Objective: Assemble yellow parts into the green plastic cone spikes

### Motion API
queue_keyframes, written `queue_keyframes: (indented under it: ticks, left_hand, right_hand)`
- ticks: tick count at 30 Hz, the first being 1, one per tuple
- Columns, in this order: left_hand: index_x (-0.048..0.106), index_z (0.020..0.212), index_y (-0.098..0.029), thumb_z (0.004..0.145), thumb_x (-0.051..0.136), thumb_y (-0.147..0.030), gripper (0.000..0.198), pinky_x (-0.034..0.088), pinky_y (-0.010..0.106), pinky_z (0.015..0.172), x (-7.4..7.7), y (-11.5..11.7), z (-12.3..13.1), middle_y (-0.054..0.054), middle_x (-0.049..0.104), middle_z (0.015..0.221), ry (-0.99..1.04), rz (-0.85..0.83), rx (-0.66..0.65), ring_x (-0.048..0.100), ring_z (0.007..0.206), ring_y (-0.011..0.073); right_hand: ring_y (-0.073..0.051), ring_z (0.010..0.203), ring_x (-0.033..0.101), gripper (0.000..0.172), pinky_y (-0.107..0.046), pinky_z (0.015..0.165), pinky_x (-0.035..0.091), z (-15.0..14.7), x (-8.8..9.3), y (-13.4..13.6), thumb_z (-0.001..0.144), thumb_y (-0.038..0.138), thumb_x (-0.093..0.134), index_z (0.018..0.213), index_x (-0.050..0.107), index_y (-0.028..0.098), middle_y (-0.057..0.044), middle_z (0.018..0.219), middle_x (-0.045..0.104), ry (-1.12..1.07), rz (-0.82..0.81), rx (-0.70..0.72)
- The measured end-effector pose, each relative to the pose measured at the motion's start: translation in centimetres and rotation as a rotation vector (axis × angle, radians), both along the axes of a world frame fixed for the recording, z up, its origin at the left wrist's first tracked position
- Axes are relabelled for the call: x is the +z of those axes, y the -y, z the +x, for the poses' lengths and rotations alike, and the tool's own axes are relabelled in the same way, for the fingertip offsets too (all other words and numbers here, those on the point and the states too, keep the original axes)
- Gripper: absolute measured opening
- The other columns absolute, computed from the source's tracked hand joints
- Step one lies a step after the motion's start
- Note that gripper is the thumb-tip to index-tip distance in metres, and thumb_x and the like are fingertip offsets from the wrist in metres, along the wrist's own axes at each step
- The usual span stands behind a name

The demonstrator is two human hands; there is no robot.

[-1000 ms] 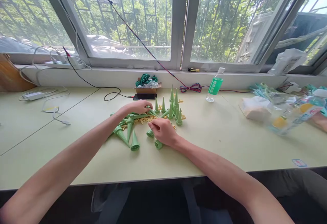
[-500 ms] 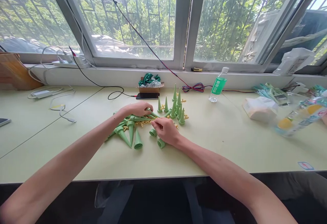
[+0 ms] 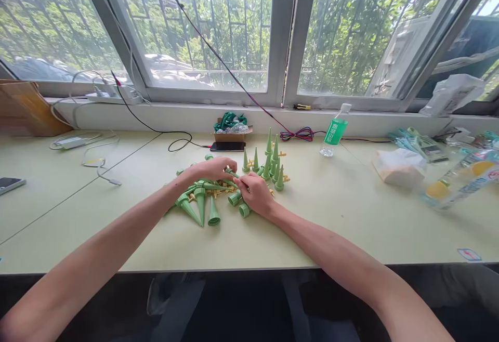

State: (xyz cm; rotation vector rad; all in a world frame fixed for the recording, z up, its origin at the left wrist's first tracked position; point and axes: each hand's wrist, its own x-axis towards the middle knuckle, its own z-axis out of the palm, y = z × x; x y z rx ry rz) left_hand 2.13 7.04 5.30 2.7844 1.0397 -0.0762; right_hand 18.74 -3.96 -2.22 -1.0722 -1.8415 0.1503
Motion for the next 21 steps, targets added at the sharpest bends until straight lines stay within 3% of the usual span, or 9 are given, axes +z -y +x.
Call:
queue_keyframes:
  ticks: [7, 11, 14, 17, 21]
  left_hand:
    - [0.062, 0.091, -0.020, 0.084, 0.056, -0.033, 0.016, 0.041, 0.023, 0.067, -0.4, 0.5, -0.1, 0.004, 0.067, 0.100, 0.113, -0.005, -0.040, 0.061, 0.088, 0.0178]
    - [0.058, 0.090, -0.020, 0.088, 0.052, -0.033, 0.014, 0.042, 0.024, 0.068, -0.5, 1.3, -0.6, 0.004, 0.067, 0.093, 0.193, 0.044, -0.069, 0.060, 0.084, 0.0171]
    - [0.056, 0.091, -0.020, 0.090, 0.048, -0.034, 0.017, 0.042, 0.026, 0.067, -0.2, 2.0, -1.3, 0.004, 0.066, 0.088, 0.243, 0.094, -0.059, 0.057, 0.077, 0.0171]
    - [0.051, 0.097, -0.020, 0.093, 0.042, -0.035, 0.018, 0.043, 0.028, 0.067, 0.5, 1.9, -2.2, 0.005, 0.065, 0.089, 0.312, 0.157, 0.046, 0.058, 0.077, 0.0183]
    - [0.051, 0.101, -0.018, 0.093, 0.039, -0.035, 0.022, 0.043, 0.032, 0.067, 1.2, 0.1, -3.2, 0.007, 0.061, 0.076, 0.201, 0.187, 0.269, 0.059, 0.072, 0.0224]
  right_hand:
    - [-0.017, 0.068, 0.047, 0.037, -0.028, 0.063, 0.041, -0.1, 0.4, 0.6, 0.100, 0.036, 0.042, 0.073, 0.060, 0.020, -0.002, 0.062, 0.055, -0.046, 0.061, 0.017]
    - [-0.017, 0.069, 0.048, 0.041, -0.030, 0.068, 0.043, -0.5, 0.8, 1.6, 0.102, 0.037, 0.037, 0.070, 0.057, 0.021, -0.002, 0.062, 0.057, -0.073, 0.116, 0.039]
    - [-0.017, 0.071, 0.050, 0.039, -0.033, 0.074, 0.045, -0.9, 0.8, 2.3, 0.102, 0.037, 0.036, 0.078, 0.061, 0.020, -0.004, 0.071, 0.063, -0.041, 0.152, 0.106]
    - [-0.018, 0.073, 0.049, 0.032, -0.036, 0.076, 0.046, -1.4, 0.7, 2.9, 0.100, 0.037, 0.042, 0.084, 0.063, 0.020, -0.005, 0.074, 0.063, 0.030, 0.197, 0.197]
    - [-0.020, 0.078, 0.050, 0.022, -0.037, 0.078, 0.047, -2.0, 0.8, 3.5, 0.096, 0.036, 0.050, 0.092, 0.063, 0.019, -0.006, 0.078, 0.065, 0.147, 0.230, 0.317]
